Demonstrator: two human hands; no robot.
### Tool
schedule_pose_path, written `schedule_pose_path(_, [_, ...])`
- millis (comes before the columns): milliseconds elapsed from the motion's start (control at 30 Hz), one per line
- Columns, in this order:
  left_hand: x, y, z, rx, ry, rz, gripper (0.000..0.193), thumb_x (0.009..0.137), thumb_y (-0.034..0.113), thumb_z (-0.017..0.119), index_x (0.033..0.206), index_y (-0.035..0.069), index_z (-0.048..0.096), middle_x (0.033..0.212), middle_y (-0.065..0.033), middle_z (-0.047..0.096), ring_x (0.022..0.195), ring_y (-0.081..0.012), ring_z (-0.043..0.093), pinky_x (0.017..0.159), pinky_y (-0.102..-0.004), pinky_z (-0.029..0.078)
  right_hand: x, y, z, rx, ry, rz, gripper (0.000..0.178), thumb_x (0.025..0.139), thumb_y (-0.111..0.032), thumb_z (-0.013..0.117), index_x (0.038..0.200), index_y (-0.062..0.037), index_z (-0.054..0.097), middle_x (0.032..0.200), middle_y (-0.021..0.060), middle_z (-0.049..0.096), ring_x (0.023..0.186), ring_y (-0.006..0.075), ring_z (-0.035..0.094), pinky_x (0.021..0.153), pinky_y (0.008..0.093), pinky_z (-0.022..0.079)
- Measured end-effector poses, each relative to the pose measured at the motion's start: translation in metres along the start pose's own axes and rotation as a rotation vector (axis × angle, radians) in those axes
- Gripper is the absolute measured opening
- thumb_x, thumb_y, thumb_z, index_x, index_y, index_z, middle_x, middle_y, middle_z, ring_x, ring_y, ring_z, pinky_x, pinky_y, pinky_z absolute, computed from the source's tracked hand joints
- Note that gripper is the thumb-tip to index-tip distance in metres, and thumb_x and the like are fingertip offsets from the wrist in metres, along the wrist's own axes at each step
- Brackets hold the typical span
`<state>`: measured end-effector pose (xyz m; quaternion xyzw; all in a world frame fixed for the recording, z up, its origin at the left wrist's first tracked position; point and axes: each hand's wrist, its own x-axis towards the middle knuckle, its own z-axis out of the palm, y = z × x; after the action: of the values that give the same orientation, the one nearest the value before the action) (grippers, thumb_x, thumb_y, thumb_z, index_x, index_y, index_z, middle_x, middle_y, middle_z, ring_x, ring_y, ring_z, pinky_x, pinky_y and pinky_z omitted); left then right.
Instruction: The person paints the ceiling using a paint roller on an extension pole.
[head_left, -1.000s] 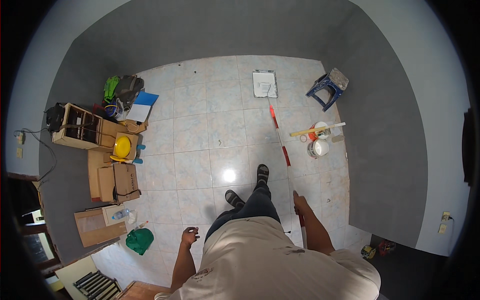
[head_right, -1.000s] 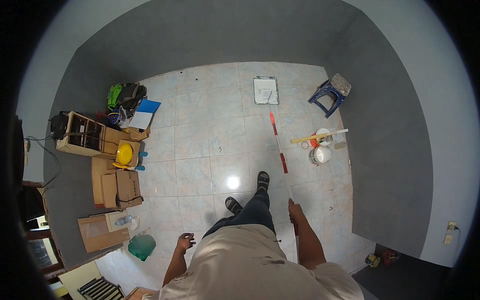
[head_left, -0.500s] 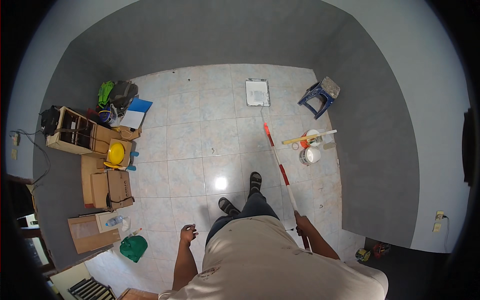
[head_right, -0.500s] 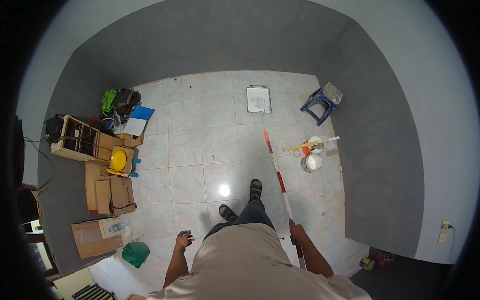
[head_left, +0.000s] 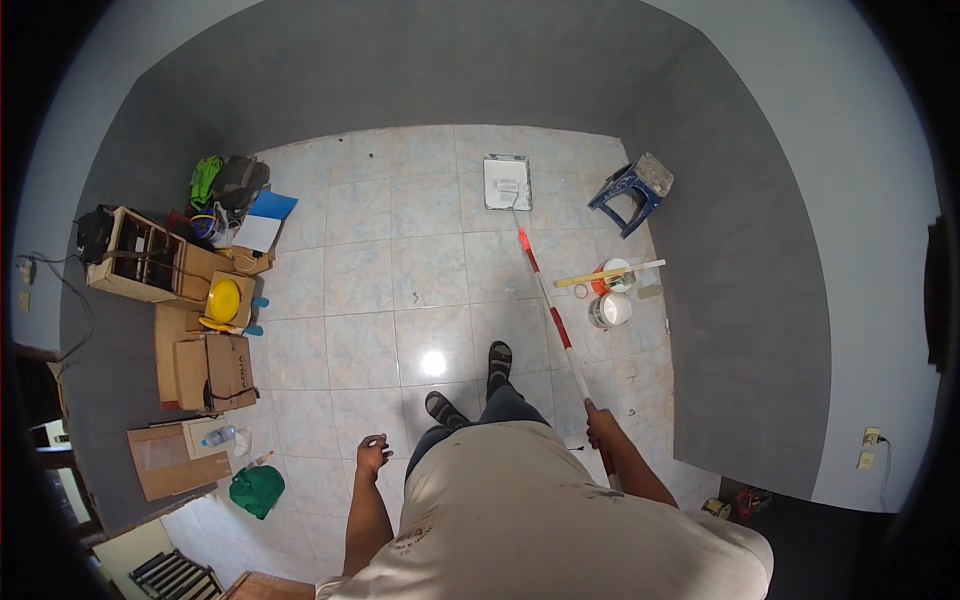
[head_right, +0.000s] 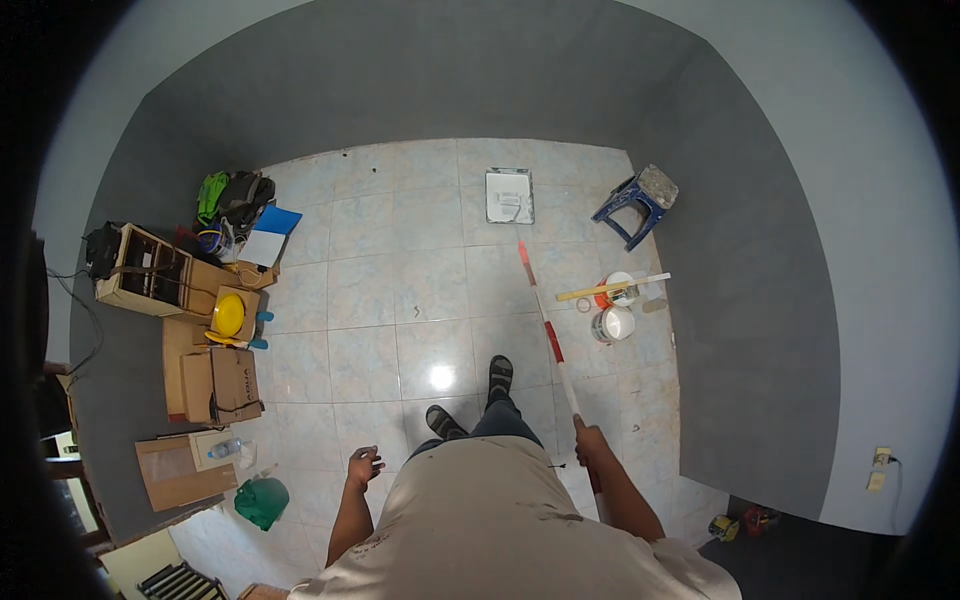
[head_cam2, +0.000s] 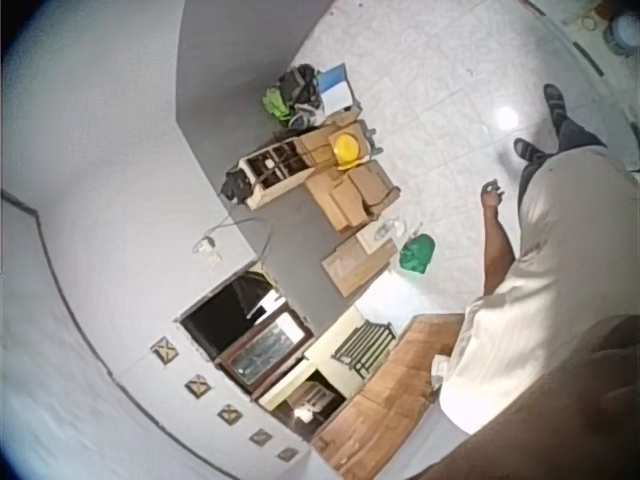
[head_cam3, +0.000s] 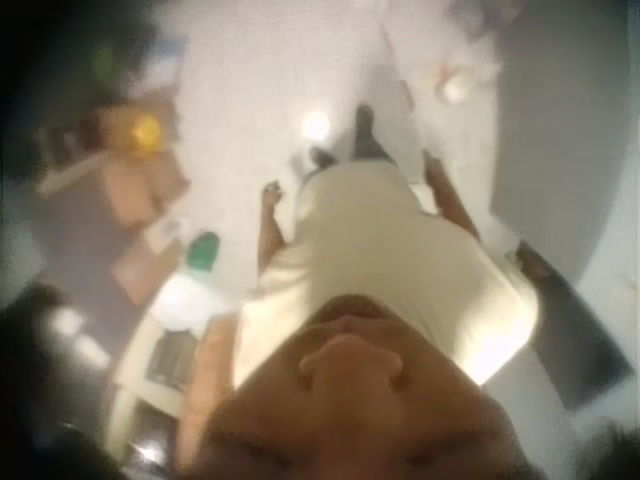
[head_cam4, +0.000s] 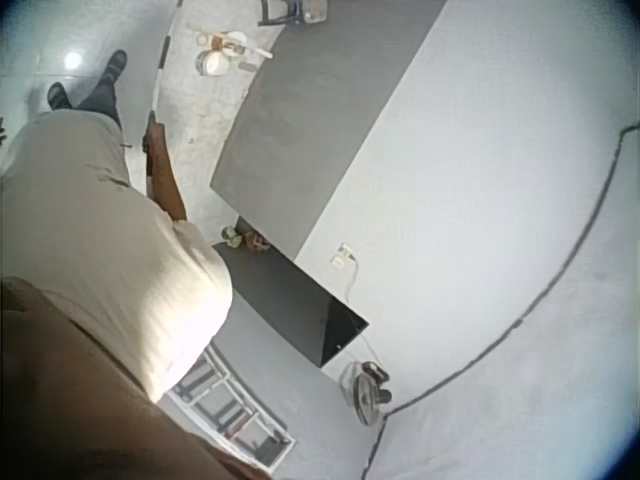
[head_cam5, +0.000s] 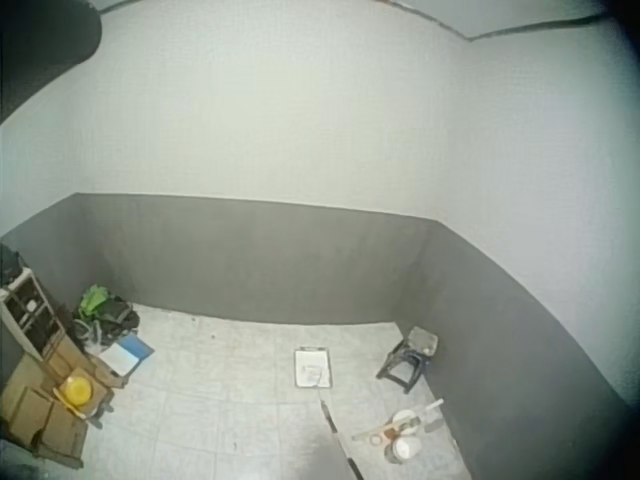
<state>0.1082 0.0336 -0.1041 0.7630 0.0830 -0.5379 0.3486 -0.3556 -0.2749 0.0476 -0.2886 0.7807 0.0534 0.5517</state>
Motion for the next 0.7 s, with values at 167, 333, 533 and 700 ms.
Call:
schedule_pose_path(167, [-0.003,-0.023,-0.005,0.042,-0.03,-0.085,0.049,0.093,0.037,0.071,0.125,0.003,0.056,0.107,-0.0181,0.07,0.077,-0.0255,0.072,0.053,-0.0324,0.05,-0.037,0.036,-0.008,-0.021,0.044,0.018,0.059,0.096,-0.065,0.05,0.067,-0.0143,0.04,0.05,0.0,0.035,0.037,0.0157,0.033,0.036,0.035,0.029])
schedule_pose_path(333, [0.004,-0.038,-0.011,0.047,-0.054,-0.138,0.053,0.093,0.036,0.071,0.128,0.0,0.053,0.106,-0.021,0.07,0.075,-0.0298,0.072,0.05,-0.0313,0.049,-0.048,0.042,-0.006,-0.024,0.034,0.076,0.06,0.097,-0.064,0.05,0.064,-0.0151,0.037,0.05,0.0,0.034,0.037,0.0157,0.033,0.037,0.0352,0.029])
schedule_pose_path(533, [0.013,-0.019,-0.018,0.051,-0.02,-0.071,0.05,0.093,0.037,0.071,0.126,0.003,0.055,0.105,-0.0189,0.07,0.075,-0.027,0.072,0.05,-0.031,0.048,-0.035,0.029,-0.016,-0.11,0.052,0.066,0.062,0.096,-0.066,0.05,0.07,-0.0097,0.042,0.053,0.0045,0.041,0.039,0.0183,0.038,0.037,0.0364,0.032])
schedule_pose_path(700, [0.009,0.007,-0.011,0.032,0.0,-0.041,0.046,0.093,0.038,0.072,0.123,0.006,0.057,0.105,-0.0168,0.07,0.075,-0.0245,0.072,0.051,-0.0293,0.048,0.012,0.004,-0.017,-0.143,0.024,0.043,0.063,0.096,-0.066,0.049,0.075,-0.0074,0.045,0.053,0.0061,0.041,0.039,0.0193,0.04,0.037,0.0368,0.033])
